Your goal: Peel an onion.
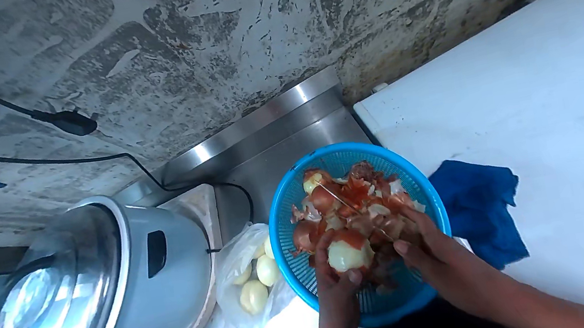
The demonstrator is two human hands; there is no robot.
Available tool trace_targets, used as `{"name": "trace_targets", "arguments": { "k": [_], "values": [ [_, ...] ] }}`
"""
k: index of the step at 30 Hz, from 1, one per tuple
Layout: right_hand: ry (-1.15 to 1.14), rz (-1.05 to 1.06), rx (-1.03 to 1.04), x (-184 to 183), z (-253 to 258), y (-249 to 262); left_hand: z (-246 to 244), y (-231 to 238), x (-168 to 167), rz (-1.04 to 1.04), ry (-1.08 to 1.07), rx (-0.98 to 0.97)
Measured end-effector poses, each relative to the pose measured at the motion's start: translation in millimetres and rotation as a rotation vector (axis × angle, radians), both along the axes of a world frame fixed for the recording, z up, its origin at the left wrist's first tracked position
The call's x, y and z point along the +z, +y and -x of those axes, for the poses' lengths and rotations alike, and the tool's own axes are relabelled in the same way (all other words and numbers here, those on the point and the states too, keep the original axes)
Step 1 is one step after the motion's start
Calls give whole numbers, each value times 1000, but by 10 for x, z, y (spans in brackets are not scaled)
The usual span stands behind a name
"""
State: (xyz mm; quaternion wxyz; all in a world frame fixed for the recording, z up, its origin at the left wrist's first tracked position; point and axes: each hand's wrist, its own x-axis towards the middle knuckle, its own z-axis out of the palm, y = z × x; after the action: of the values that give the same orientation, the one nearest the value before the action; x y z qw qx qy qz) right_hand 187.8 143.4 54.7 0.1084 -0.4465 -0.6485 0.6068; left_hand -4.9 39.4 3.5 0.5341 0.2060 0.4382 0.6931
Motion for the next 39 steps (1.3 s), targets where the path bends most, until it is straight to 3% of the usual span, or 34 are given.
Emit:
{"name": "trace_targets", "arguments": {
  "k": [6,10,17,19,23,25,33,39],
  "values": [
    [136,-251,180,29,-12,-82,-12,-5,-25,-23,21,-6],
    [105,-351,334,38,32,-98,-38,-21,15,46,-30,14],
    [140,-597,280,-94,97,-139,-11,-60,-56,-5,-57,-22],
    [146,-564,229,-115,108,-97,4,-51,-57,-51,-2,-57],
    [229,-259,102,-142,98,48,9,-33,-66,-123,67,-121],
    [280,-208,73,-123,87,48,9,-40,-66,-102,48,-96],
    [159,-472,315,-48,61,-94,2,-80,-81,-106,-141,-57],
    [166,-592,289,-109,106,-107,37,-86,-113,-151,-157,-100]
  ]
}}
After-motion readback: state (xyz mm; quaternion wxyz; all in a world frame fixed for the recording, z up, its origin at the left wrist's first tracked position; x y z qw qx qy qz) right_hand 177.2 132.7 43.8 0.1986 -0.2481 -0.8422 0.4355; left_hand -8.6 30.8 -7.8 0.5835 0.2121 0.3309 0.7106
